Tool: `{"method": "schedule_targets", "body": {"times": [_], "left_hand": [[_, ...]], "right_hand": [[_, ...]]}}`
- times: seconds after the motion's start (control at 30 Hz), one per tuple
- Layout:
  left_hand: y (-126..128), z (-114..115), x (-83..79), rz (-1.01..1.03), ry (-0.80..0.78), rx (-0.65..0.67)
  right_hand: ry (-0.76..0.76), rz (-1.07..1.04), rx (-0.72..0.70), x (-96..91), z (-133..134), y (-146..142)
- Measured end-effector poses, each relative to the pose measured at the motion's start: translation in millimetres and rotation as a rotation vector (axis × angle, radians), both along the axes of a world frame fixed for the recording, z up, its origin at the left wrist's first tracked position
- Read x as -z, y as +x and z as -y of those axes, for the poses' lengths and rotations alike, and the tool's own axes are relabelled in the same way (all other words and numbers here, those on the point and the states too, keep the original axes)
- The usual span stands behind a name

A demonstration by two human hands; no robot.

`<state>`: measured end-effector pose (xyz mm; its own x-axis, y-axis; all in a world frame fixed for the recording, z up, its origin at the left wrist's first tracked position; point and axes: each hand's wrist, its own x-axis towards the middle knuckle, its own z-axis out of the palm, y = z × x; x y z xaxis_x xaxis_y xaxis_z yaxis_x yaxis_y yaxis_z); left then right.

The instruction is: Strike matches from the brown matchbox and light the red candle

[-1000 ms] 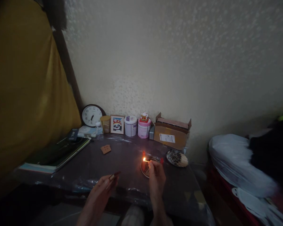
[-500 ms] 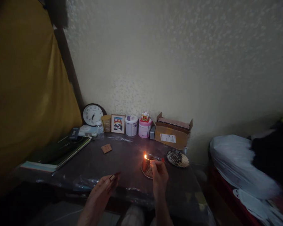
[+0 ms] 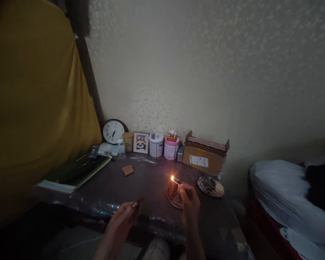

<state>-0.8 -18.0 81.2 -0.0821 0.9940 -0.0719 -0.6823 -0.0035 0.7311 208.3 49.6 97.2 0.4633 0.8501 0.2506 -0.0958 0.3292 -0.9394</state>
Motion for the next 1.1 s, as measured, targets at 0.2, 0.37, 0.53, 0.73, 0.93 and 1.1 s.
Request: {"method": "schedule_targets", "body": {"times": [0.2,0.37,0.53,0.73,0.93,1.1], "left_hand": [[-1.0,-2.2,5.4,0.004,0.012,0.010],[-2.2,-4.5,11.8,0.017,-0.001,0.020],[-3.1,-1.4,8.8,0.009,-0.009,0.022],[-3.8,0.6,4.3,-0.022,-0.033,0.008],[-5.1,1.6,4.3,-0.021,-0.067,0.018],[-6.0,1.2,5.8,-0.036,-0.079,0.009]], "right_hand": [[-0.056,0.035,0.046,-1.3,-4.4,2.8],[-0.083,0.004,0.076,-5.2,-9.6,1.5],[-0.088,-0.010,0.114,-10.9,-14.4,0.5],[-0.080,0.097,0.136,-14.2,-18.2,-1.2],[-0.087,0.171,0.141,-10.4,-20.6,-3.3],[-0.118,0.230,0.140,-3.0,-23.9,-0.6]]}}
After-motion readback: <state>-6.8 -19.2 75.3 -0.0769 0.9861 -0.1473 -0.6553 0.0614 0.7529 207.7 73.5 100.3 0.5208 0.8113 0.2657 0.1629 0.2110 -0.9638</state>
